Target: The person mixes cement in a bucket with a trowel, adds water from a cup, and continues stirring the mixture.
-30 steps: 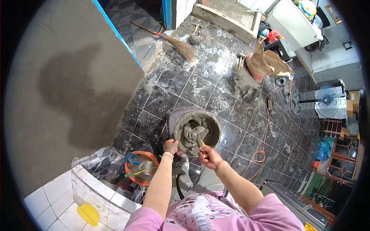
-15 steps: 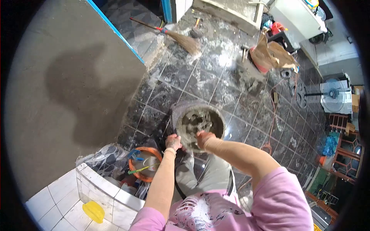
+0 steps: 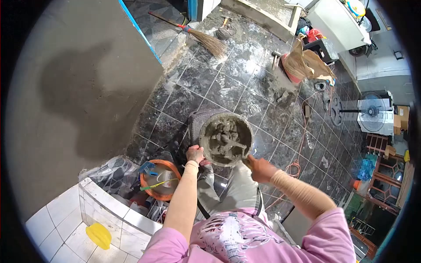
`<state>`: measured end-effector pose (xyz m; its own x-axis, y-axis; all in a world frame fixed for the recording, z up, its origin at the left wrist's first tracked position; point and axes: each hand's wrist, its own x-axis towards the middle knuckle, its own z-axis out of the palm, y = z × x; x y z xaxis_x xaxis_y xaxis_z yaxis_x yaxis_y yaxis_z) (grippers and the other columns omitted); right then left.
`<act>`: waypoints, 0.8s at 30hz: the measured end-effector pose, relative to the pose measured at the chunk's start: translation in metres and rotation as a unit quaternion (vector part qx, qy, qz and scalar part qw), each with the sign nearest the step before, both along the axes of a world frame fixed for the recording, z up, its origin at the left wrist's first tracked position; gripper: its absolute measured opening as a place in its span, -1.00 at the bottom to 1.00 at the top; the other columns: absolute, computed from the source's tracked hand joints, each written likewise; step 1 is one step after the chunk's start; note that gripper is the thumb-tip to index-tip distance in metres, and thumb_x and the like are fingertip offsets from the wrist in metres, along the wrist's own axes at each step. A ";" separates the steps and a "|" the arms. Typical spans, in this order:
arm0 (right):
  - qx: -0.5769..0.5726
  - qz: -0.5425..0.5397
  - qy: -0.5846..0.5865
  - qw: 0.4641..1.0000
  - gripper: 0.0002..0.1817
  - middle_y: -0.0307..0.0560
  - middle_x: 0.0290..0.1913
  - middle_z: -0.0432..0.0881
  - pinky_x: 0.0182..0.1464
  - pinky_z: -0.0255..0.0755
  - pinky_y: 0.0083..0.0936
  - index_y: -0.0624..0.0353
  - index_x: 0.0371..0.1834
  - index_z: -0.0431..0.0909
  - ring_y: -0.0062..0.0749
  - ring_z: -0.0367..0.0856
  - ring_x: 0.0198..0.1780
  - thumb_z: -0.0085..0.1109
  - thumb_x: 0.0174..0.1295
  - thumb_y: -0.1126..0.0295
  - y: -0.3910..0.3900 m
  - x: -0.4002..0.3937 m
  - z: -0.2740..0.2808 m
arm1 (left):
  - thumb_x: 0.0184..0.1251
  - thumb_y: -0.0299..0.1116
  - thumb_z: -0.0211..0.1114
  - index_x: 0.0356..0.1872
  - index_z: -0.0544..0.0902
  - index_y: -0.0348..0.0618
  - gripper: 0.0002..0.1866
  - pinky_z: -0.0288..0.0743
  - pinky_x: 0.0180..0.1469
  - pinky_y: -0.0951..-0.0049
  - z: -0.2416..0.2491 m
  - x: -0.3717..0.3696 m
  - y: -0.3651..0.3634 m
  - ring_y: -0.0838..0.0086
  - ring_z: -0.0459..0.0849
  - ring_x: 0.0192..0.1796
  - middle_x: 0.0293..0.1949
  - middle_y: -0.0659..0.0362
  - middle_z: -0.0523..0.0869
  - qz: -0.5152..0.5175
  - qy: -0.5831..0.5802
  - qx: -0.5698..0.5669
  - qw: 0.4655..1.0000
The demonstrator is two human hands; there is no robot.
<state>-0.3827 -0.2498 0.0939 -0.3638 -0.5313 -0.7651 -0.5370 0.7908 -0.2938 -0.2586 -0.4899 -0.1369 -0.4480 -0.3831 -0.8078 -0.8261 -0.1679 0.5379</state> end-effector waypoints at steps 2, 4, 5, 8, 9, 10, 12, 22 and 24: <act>0.053 0.103 0.015 0.993 -0.57 0.15 -0.40 0.61 -0.47 0.49 -0.26 0.16 0.14 0.24 -0.13 0.68 -0.35 -0.04 0.15 0.55 -0.017 -0.015 0.017 | 0.35 -0.43 0.15 -0.30 0.57 -0.35 -0.84 0.65 -0.49 0.35 0.009 -0.003 -0.001 0.34 0.70 -0.51 -0.44 0.04 0.65 0.026 -0.003 0.028 0.999; 0.093 0.217 0.029 0.971 -0.56 0.10 -0.28 0.65 -0.37 0.57 -0.26 0.22 0.22 0.19 -0.10 0.70 -0.23 -0.11 0.26 0.47 -0.047 -0.024 0.006 | 0.36 -0.43 0.14 -0.29 0.56 -0.34 -0.85 0.65 -0.48 0.33 -0.005 0.003 -0.003 0.33 0.69 -0.50 -0.43 0.03 0.65 0.038 0.005 0.057 0.998; 0.111 0.245 0.021 0.963 -0.56 0.06 -0.12 0.65 -0.27 0.60 -0.28 0.27 0.24 0.21 -0.10 0.69 -0.11 -0.13 0.28 0.46 -0.058 -0.025 -0.012 | 0.36 -0.42 0.14 -0.27 0.56 -0.35 -0.84 0.66 -0.48 0.31 -0.007 0.007 -0.002 0.32 0.69 -0.51 -0.43 0.03 0.64 0.037 0.001 0.060 0.998; 0.116 0.200 0.015 0.973 -0.51 0.11 0.06 0.60 -0.08 0.58 -0.30 0.22 0.26 0.25 -0.07 0.64 0.02 -0.01 0.22 0.46 -0.073 -0.006 -0.094 | 0.36 -0.40 0.16 -0.26 0.55 -0.35 -0.83 0.65 -0.49 0.27 -0.006 0.003 -0.004 0.31 0.68 -0.53 -0.42 0.02 0.64 0.043 -0.009 0.074 0.996; 0.119 0.120 -0.007 0.986 -0.47 0.13 0.09 0.58 -0.02 0.57 -0.31 0.20 0.26 0.26 -0.06 0.62 0.06 0.06 0.18 0.46 -0.077 -0.001 -0.114 | 0.36 -0.40 0.16 -0.28 0.54 -0.35 -0.83 0.65 -0.50 0.28 -0.003 -0.006 -0.009 0.31 0.67 -0.54 -0.42 0.02 0.64 0.036 -0.004 0.062 0.997; 0.139 0.109 -0.079 0.981 -0.39 0.19 0.09 0.57 0.02 0.55 -0.28 0.20 0.27 0.25 -0.04 0.62 0.05 0.17 0.10 0.45 -0.082 -0.010 -0.101 | 0.35 -0.41 0.17 -0.30 0.54 -0.36 -0.83 0.64 -0.51 0.30 0.000 -0.011 -0.010 0.32 0.67 -0.54 -0.43 0.02 0.64 0.027 -0.005 0.053 0.998; 0.114 -0.006 -0.101 0.988 -0.52 0.22 -0.05 0.60 -0.17 0.58 -0.24 0.25 0.08 0.34 -0.02 0.65 -0.09 0.18 0.04 0.49 -0.073 -0.016 -0.097 | 0.34 -0.41 0.19 -0.30 0.55 -0.37 -0.83 0.62 -0.54 0.36 0.008 0.000 -0.001 0.33 0.66 -0.56 -0.44 0.02 0.64 0.040 -0.014 0.036 0.998; -0.078 -0.555 -0.420 0.714 -0.62 -0.02 -0.52 0.46 -0.67 0.31 -0.40 0.17 -0.03 0.27 -0.28 0.51 -0.58 0.08 0.06 0.55 -0.027 0.013 -0.012 | 0.35 -0.41 0.18 -0.46 0.51 -0.38 -0.77 0.62 -0.50 0.36 0.046 -0.013 -0.005 0.32 0.71 -0.51 -0.47 0.03 0.65 0.055 -0.039 0.035 0.997; -0.103 -0.268 -0.174 0.942 -0.58 0.15 -0.46 0.53 -0.52 0.42 -0.22 0.18 0.00 0.25 -0.04 0.59 -0.47 0.06 0.02 0.54 -0.013 0.014 -0.006 | 0.35 -0.42 0.17 -0.52 0.47 -0.35 -0.74 0.65 -0.48 0.34 0.000 0.001 -0.002 0.31 0.71 -0.50 -0.52 0.04 0.62 -0.019 -0.002 -0.005 1.000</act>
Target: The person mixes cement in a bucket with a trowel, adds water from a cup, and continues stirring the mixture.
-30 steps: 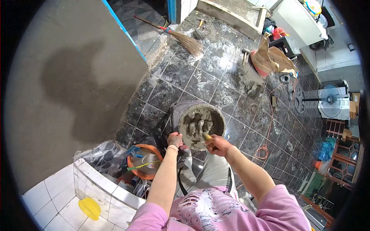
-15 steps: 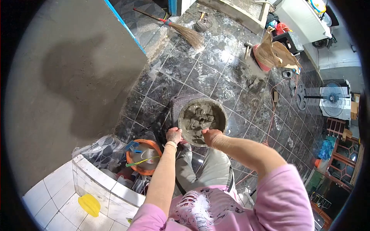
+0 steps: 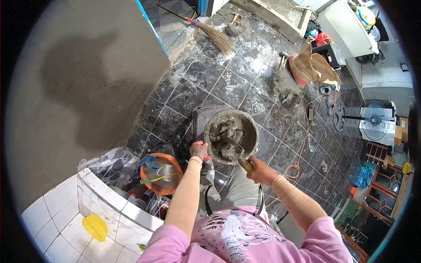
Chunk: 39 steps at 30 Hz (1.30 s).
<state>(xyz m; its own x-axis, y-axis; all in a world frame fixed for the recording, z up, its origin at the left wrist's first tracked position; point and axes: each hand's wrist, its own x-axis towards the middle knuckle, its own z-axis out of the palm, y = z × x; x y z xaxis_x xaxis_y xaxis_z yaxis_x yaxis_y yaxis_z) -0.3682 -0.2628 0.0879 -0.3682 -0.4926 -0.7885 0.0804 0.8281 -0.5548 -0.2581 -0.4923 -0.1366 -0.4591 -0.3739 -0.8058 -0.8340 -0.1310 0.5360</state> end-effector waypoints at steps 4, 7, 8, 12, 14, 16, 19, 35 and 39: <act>0.112 0.276 0.141 0.944 -0.53 0.34 -0.27 0.61 -0.19 0.51 -0.03 0.23 0.06 0.21 0.21 0.63 -0.23 0.02 0.02 0.51 -0.037 -0.023 0.020 | 0.34 -0.42 0.15 -0.51 0.48 -0.34 -0.76 0.66 -0.47 0.33 0.022 -0.006 -0.001 0.31 0.71 -0.51 -0.53 0.02 0.62 0.044 -0.023 0.040 0.998; 0.139 0.307 0.178 0.925 -0.49 0.26 -0.25 0.64 -0.18 0.53 -0.09 0.22 0.13 0.16 0.14 0.65 -0.17 0.03 0.07 0.48 -0.051 -0.029 -0.045 | 0.34 -0.42 0.15 -0.50 0.49 -0.34 -0.77 0.65 -0.48 0.33 -0.004 0.000 -0.001 0.32 0.71 -0.52 -0.55 0.03 0.62 -0.001 -0.010 0.003 1.000; 0.143 0.298 0.175 0.928 -0.43 0.26 -0.25 0.64 -0.18 0.53 -0.09 0.22 0.16 0.14 0.14 0.65 -0.15 0.07 0.04 0.47 -0.055 -0.028 -0.077 | 0.35 -0.42 0.15 -0.49 0.49 -0.34 -0.78 0.65 -0.49 0.33 0.008 -0.003 0.000 0.32 0.70 -0.53 -0.55 0.03 0.62 0.008 -0.015 0.007 1.000; 0.176 0.306 0.186 0.917 -0.51 0.19 -0.21 0.67 -0.28 0.57 -0.20 0.28 0.14 0.13 0.03 0.69 -0.14 0.00 0.13 0.48 -0.073 -0.015 -0.118 | 0.36 -0.42 0.15 -0.44 0.50 -0.34 -0.80 0.64 -0.50 0.34 -0.009 0.000 0.000 0.34 0.67 -0.57 -0.50 0.02 0.63 0.016 -0.012 0.010 1.000; 0.172 0.247 0.095 0.949 -0.51 0.25 -0.23 0.64 -0.34 0.56 -0.17 0.23 0.08 0.19 -0.01 0.69 -0.20 0.09 0.05 0.49 -0.079 -0.032 -0.118 | 0.36 -0.42 0.15 -0.40 0.52 -0.35 -0.81 0.64 -0.50 0.34 -0.023 0.010 0.000 0.34 0.67 -0.57 -0.50 0.02 0.63 -0.005 -0.001 0.003 1.000; 0.124 0.085 -0.055 0.987 -0.56 0.19 -0.31 0.57 -0.46 0.48 -0.23 0.18 -0.01 0.22 -0.11 0.63 -0.34 0.12 0.04 0.51 -0.072 -0.042 -0.116 | 0.37 -0.42 0.14 -0.34 0.55 -0.36 -0.83 0.64 -0.49 0.34 0.008 -0.005 0.000 0.31 0.67 -0.56 -0.49 0.01 0.63 0.042 -0.020 0.046 0.998; -0.051 -0.295 -0.360 0.884 -0.72 -0.07 -0.55 0.42 -0.73 0.24 -0.45 0.13 -0.18 0.21 -0.38 0.44 -0.63 0.08 0.11 0.56 -0.047 -0.028 -0.126 | 0.37 -0.41 0.15 -0.29 0.57 -0.39 -0.81 0.65 -0.46 0.35 0.025 -0.011 -0.003 0.29 0.69 -0.51 -0.46 -0.01 0.65 0.036 -0.040 0.042 0.998; 0.201 0.510 0.180 0.817 -0.49 0.16 0.02 0.61 -0.03 0.57 -0.29 0.17 0.29 0.17 -0.11 0.64 0.02 -0.04 0.27 0.36 -0.046 -0.021 -0.096 | 0.37 -0.42 0.14 -0.44 0.52 -0.33 -0.80 0.62 -0.54 0.34 0.024 -0.010 -0.002 0.33 0.65 -0.58 -0.52 0.03 0.63 0.040 -0.037 0.031 0.998; 0.138 0.580 0.064 0.800 -0.51 0.15 0.02 0.60 -0.12 0.57 -0.22 0.44 0.04 0.43 -0.04 0.64 -0.05 0.16 0.04 0.37 -0.097 -0.050 -0.101 | 0.29 -0.37 0.20 -0.40 0.57 -0.37 -0.79 0.62 -0.43 0.35 0.003 -0.005 -0.003 0.26 0.72 -0.50 -0.47 -0.03 0.68 0.005 -0.042 0.012 0.999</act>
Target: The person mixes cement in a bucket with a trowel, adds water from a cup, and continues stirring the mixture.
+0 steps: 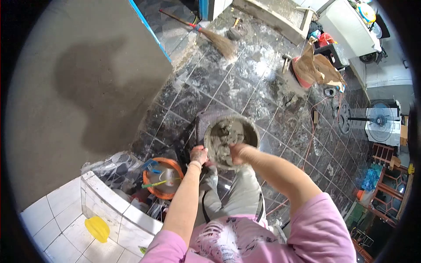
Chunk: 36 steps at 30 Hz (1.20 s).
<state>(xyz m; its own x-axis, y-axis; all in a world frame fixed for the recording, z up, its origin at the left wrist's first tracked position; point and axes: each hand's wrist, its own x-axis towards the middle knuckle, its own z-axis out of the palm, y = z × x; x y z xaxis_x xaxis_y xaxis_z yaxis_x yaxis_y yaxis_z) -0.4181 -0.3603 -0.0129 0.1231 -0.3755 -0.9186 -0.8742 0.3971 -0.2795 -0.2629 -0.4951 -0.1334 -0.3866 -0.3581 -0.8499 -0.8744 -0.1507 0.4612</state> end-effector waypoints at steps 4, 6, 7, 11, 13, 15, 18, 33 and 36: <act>0.107 -0.614 -0.172 0.763 -0.81 -0.01 -0.59 0.44 -0.78 0.18 -0.48 0.26 -0.37 0.42 -0.44 0.43 -0.68 0.21 -0.05 0.56 0.045 0.001 0.001 | 0.35 -0.43 0.15 -0.48 0.52 -0.32 -0.79 0.64 -0.49 0.30 0.015 -0.005 0.002 0.28 0.69 -0.55 -0.58 0.02 0.61 0.050 0.009 0.032 0.998; 0.091 -0.815 -0.324 0.473 -0.90 -0.10 -0.65 0.38 -0.77 0.18 -0.55 0.21 -0.38 0.37 -0.47 0.41 -0.66 0.08 0.09 0.56 0.062 0.021 0.009 | 0.35 -0.42 0.16 -0.48 0.51 -0.35 -0.77 0.66 -0.47 0.33 0.009 -0.002 0.001 0.31 0.71 -0.51 -0.57 0.03 0.62 0.013 0.022 -0.010 1.000; 0.102 -0.842 -0.421 0.322 -0.86 -0.11 -0.61 0.39 -0.77 0.13 -0.58 0.19 -0.30 0.33 -0.47 0.40 -0.64 0.06 0.11 0.57 0.073 0.033 0.012 | 0.35 -0.41 0.16 -0.48 0.51 -0.35 -0.77 0.66 -0.46 0.34 -0.003 0.002 0.000 0.32 0.71 -0.49 -0.56 0.03 0.62 -0.032 0.034 -0.049 0.998; 0.056 -0.843 -0.380 0.376 -0.74 -0.15 -0.53 0.39 -0.71 0.18 -0.55 0.14 -0.11 0.28 -0.48 0.40 -0.59 0.04 0.14 0.53 0.090 0.045 0.061 | 0.33 -0.41 0.17 -0.48 0.51 -0.35 -0.78 0.66 -0.45 0.36 -0.013 0.011 0.006 0.33 0.72 -0.47 -0.52 0.03 0.64 -0.059 0.036 -0.080 0.994; 0.039 -0.719 -0.216 0.659 -0.60 -0.03 -0.49 0.50 -0.56 0.40 -0.36 0.15 0.03 0.30 -0.34 0.53 -0.51 0.11 0.10 0.46 0.097 0.033 0.084 | 0.32 -0.41 0.18 -0.49 0.50 -0.34 -0.78 0.65 -0.47 0.36 0.001 0.003 0.001 0.32 0.72 -0.49 -0.53 0.03 0.63 -0.084 0.032 -0.087 0.992; -0.052 -0.315 0.037 0.947 -0.53 0.11 -0.31 0.64 -0.29 0.54 -0.23 0.18 0.11 0.35 -0.13 0.67 -0.26 0.10 0.09 0.36 0.102 0.011 0.102 | 0.32 -0.41 0.17 -0.49 0.49 -0.34 -0.78 0.65 -0.48 0.36 0.013 0.000 0.003 0.32 0.71 -0.51 -0.54 0.03 0.61 -0.016 0.021 -0.036 0.999; -0.022 -0.112 0.117 0.987 -0.64 0.09 -0.25 0.67 -0.22 0.58 -0.21 0.23 0.05 0.41 -0.09 0.69 -0.18 -0.03 0.20 0.36 0.089 -0.011 0.117 | 0.29 -0.40 0.18 -0.50 0.51 -0.33 -0.78 0.61 -0.46 0.34 0.025 -0.003 0.004 0.31 0.69 -0.52 -0.55 0.00 0.62 0.042 0.021 0.005 0.999; 0.017 -0.080 0.060 0.995 -0.78 -0.01 -0.23 0.71 -0.23 0.59 -0.33 0.15 -0.26 0.66 -0.17 0.70 -0.19 0.23 -0.03 0.43 0.033 -0.023 0.013 | 0.31 -0.41 0.19 -0.55 0.51 -0.35 -0.74 0.58 -0.56 0.34 0.028 -0.013 0.004 0.33 0.66 -0.60 -0.60 0.01 0.61 0.074 0.006 0.007 0.997; 0.193 -0.509 -0.153 0.825 -0.84 -0.13 -0.68 0.45 -0.73 0.19 -0.45 0.09 -0.37 0.57 -0.45 0.30 -0.77 0.26 -0.07 0.43 0.048 -0.061 0.008 | 0.30 -0.41 0.20 -0.54 0.52 -0.35 -0.75 0.60 -0.54 0.34 0.035 -0.011 0.001 0.33 0.67 -0.58 -0.59 0.01 0.63 0.052 -0.010 0.007 0.999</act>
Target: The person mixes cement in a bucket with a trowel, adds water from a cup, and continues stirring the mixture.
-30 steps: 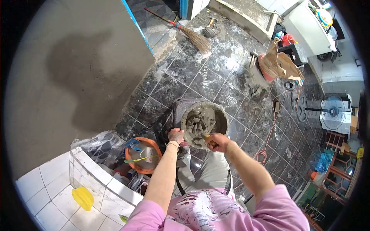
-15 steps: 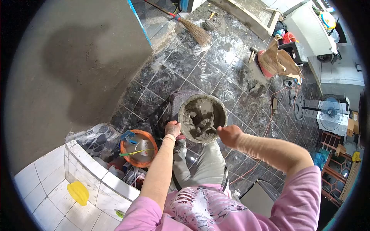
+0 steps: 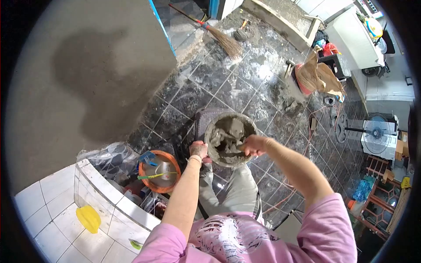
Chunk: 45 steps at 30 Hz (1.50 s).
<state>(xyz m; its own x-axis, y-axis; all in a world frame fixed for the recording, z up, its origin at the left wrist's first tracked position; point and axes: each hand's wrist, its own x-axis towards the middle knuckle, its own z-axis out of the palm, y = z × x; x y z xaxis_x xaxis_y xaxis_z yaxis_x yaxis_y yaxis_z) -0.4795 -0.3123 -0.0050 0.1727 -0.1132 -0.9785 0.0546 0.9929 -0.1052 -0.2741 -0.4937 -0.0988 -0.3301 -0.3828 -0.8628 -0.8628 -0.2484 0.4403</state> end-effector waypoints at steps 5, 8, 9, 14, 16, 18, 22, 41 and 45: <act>-0.169 0.327 0.186 0.911 -0.71 -0.07 -0.44 0.59 -0.49 0.43 -0.45 0.17 -0.16 0.52 -0.33 0.54 -0.49 0.20 -0.01 0.44 0.016 0.008 0.061 | 0.31 -0.37 0.19 -0.51 0.52 -0.35 -0.75 0.60 -0.50 0.36 0.019 0.001 0.001 0.35 0.68 -0.54 -0.59 0.03 0.61 0.013 0.008 -0.001 1.000; -0.191 0.464 0.270 0.822 -0.67 -0.02 -0.27 0.67 -0.32 0.55 -0.37 0.21 -0.06 0.48 -0.21 0.69 -0.27 0.15 0.06 0.45 -0.002 0.024 0.131 | 0.32 -0.38 0.17 -0.48 0.52 -0.35 -0.76 0.60 -0.48 0.34 -0.040 0.018 0.005 0.34 0.68 -0.54 -0.58 0.03 0.60 -0.054 0.075 -0.050 0.994; -0.200 0.496 0.281 0.797 -0.69 -0.04 -0.24 0.68 -0.24 0.59 -0.28 0.20 -0.03 0.49 -0.14 0.70 -0.19 0.12 0.12 0.44 -0.007 0.027 0.148 | 0.33 -0.39 0.15 -0.47 0.51 -0.35 -0.77 0.61 -0.48 0.34 -0.028 0.015 0.005 0.33 0.67 -0.55 -0.58 0.03 0.59 -0.031 0.062 -0.030 0.997; -0.216 0.571 0.321 0.725 -0.74 -0.03 -0.17 0.70 -0.21 0.62 -0.34 0.18 -0.04 0.55 -0.19 0.71 -0.15 0.06 0.21 0.41 0.001 0.060 0.107 | 0.35 -0.40 0.14 -0.47 0.50 -0.33 -0.78 0.65 -0.49 0.33 -0.030 0.017 0.005 0.31 0.67 -0.55 -0.60 0.04 0.58 0.004 0.059 0.003 0.998; -0.156 0.534 0.327 0.764 -0.76 -0.03 -0.16 0.70 -0.20 0.62 -0.34 0.18 -0.08 0.59 -0.20 0.71 -0.14 0.05 0.23 0.38 -0.001 0.075 0.070 | 0.36 -0.39 0.14 -0.47 0.50 -0.33 -0.77 0.66 -0.48 0.30 -0.046 0.020 0.005 0.30 0.67 -0.54 -0.59 0.03 0.58 -0.014 0.060 -0.008 0.998; -0.138 0.478 0.338 0.799 -0.76 -0.02 -0.15 0.70 -0.14 0.61 -0.34 0.15 -0.09 0.61 -0.17 0.70 -0.10 0.04 0.23 0.39 0.010 0.080 0.027 | 0.36 -0.38 0.14 -0.47 0.49 -0.33 -0.76 0.67 -0.47 0.28 -0.045 0.018 0.005 0.28 0.68 -0.52 -0.56 0.03 0.58 -0.010 0.065 0.001 0.998; -0.149 0.447 0.315 0.824 -0.76 0.10 -0.20 0.71 -0.20 0.61 -0.29 0.21 -0.18 0.62 -0.08 0.71 -0.12 0.13 0.12 0.37 0.015 0.060 0.020 | 0.37 -0.38 0.14 -0.47 0.49 -0.32 -0.76 0.67 -0.47 0.24 0.002 0.008 0.006 0.27 0.68 -0.50 -0.53 0.05 0.57 0.116 0.043 0.091 0.988; -0.118 0.495 0.233 0.829 -0.45 0.13 -0.13 0.65 -0.12 0.59 -0.25 0.21 0.13 0.39 -0.06 0.65 -0.04 0.23 -0.03 0.53 0.011 0.037 0.120 | 0.35 -0.40 0.16 -0.47 0.49 -0.30 -0.78 0.72 -0.37 0.18 -0.005 0.011 0.003 0.37 0.60 -0.51 -0.52 0.14 0.50 0.076 0.057 0.067 0.993; -0.111 0.352 0.287 0.884 -0.50 0.19 -0.16 0.66 -0.09 0.59 -0.22 0.33 0.05 0.42 0.03 0.67 -0.10 0.19 -0.06 0.48 0.024 0.075 0.005 | 0.31 -0.37 0.19 -0.53 0.48 -0.33 -0.74 0.64 -0.51 0.25 -0.015 0.012 0.006 0.34 0.62 -0.57 -0.59 0.06 0.53 0.071 0.076 0.044 0.994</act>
<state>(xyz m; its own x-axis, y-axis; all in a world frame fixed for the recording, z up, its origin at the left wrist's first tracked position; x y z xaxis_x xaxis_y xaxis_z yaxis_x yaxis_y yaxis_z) -0.4043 -0.2878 -0.0003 -0.2414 -0.3753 -0.8949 -0.6946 0.7108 -0.1107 -0.2620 -0.4875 -0.1141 -0.4078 -0.3592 -0.8394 -0.7415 -0.4062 0.5340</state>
